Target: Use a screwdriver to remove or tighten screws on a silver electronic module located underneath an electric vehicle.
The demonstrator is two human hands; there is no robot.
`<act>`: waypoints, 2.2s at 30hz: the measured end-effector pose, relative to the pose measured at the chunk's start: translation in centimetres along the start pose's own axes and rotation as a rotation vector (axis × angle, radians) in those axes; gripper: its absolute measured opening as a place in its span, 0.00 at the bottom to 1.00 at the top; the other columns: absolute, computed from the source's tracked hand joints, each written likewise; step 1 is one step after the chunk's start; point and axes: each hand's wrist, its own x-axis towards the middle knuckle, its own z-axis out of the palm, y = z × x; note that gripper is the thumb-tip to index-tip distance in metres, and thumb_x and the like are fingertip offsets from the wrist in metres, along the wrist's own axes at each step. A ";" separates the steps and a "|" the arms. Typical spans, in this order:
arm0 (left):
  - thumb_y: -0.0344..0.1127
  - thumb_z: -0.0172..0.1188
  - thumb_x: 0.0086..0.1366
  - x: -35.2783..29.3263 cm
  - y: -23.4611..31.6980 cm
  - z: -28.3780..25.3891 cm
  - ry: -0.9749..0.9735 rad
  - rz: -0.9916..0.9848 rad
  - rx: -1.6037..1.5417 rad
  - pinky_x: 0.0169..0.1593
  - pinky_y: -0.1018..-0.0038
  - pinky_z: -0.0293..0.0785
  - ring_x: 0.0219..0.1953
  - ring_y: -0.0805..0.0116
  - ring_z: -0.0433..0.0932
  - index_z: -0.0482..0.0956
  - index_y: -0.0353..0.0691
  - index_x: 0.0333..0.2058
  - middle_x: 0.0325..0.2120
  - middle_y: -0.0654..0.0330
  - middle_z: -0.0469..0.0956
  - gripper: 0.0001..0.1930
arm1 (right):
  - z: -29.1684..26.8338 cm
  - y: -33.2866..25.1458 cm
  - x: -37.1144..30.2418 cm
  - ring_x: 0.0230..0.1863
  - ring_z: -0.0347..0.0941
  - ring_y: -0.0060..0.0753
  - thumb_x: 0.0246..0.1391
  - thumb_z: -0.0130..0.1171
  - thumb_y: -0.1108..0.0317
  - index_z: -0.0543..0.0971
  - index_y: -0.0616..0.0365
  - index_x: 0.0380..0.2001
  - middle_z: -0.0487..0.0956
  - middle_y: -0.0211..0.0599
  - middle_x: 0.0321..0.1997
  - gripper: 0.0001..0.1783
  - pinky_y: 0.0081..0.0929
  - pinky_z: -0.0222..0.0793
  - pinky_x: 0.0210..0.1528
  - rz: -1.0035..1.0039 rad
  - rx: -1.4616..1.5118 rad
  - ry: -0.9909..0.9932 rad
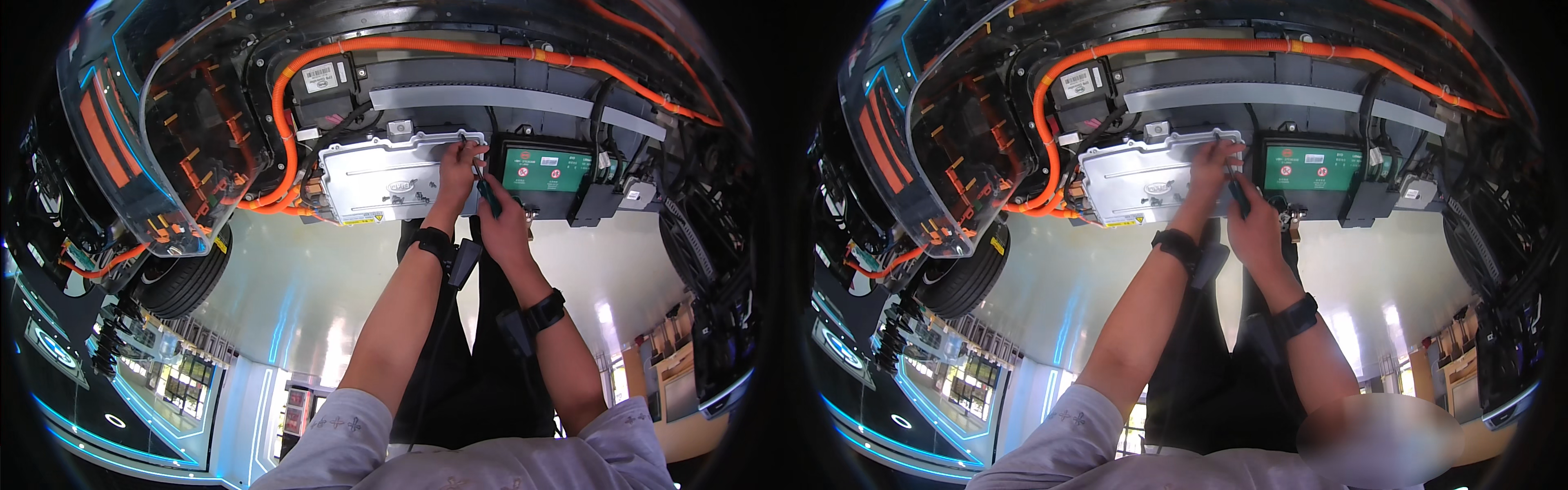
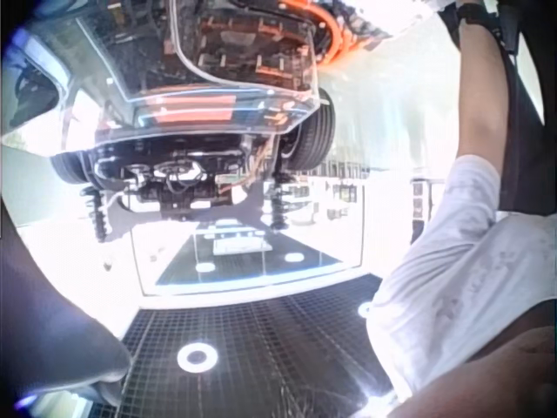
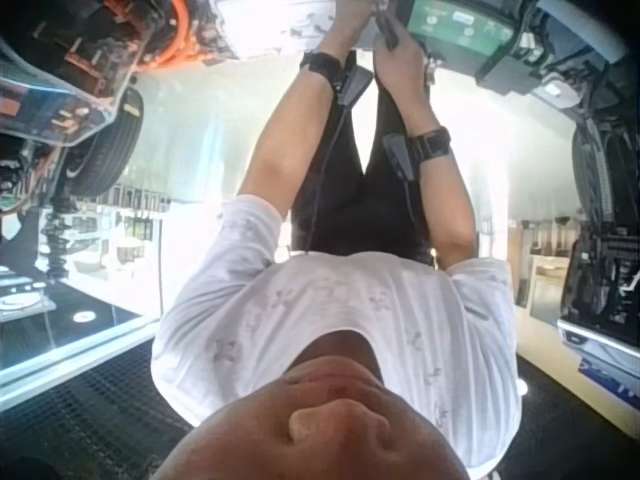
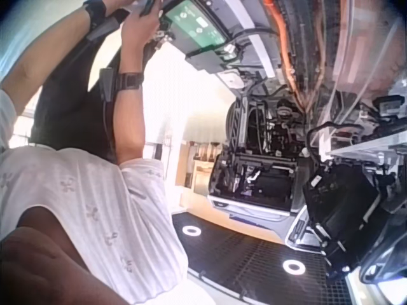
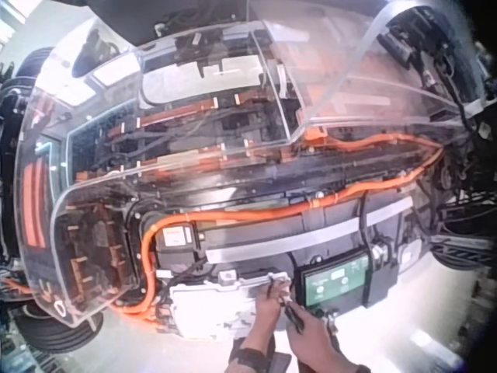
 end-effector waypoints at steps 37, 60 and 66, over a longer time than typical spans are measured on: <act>0.50 0.46 0.70 -0.1 0.5 -0.6 -0.089 0.082 -0.002 0.44 0.69 0.73 0.36 0.65 0.77 0.66 0.34 0.50 0.43 0.53 0.79 0.23 | -0.5 -4.2 1.6 0.18 0.57 0.16 0.60 0.44 0.66 0.67 0.52 0.56 0.68 0.31 0.30 0.20 0.13 0.47 0.14 0.712 1.001 -0.120; 0.42 0.49 0.70 -0.9 3.0 -0.7 -0.188 -0.362 -0.405 0.42 0.70 0.75 0.36 0.63 0.79 0.75 0.33 0.40 0.33 0.54 0.80 0.15 | -0.4 -9.1 4.2 0.36 0.80 0.49 0.49 0.54 0.71 0.74 0.68 0.43 0.82 0.48 0.33 0.18 0.39 0.77 0.36 0.042 -0.761 -0.255; 0.37 0.50 0.66 -2.4 1.3 -1.9 -0.366 0.192 0.139 0.52 0.68 0.70 0.49 0.59 0.75 0.73 0.36 0.50 0.48 0.52 0.75 0.17 | 3.1 -6.2 4.3 0.35 0.81 0.35 0.46 0.57 0.70 0.78 0.69 0.43 0.82 0.49 0.36 0.20 0.28 0.76 0.31 -0.365 -1.350 0.022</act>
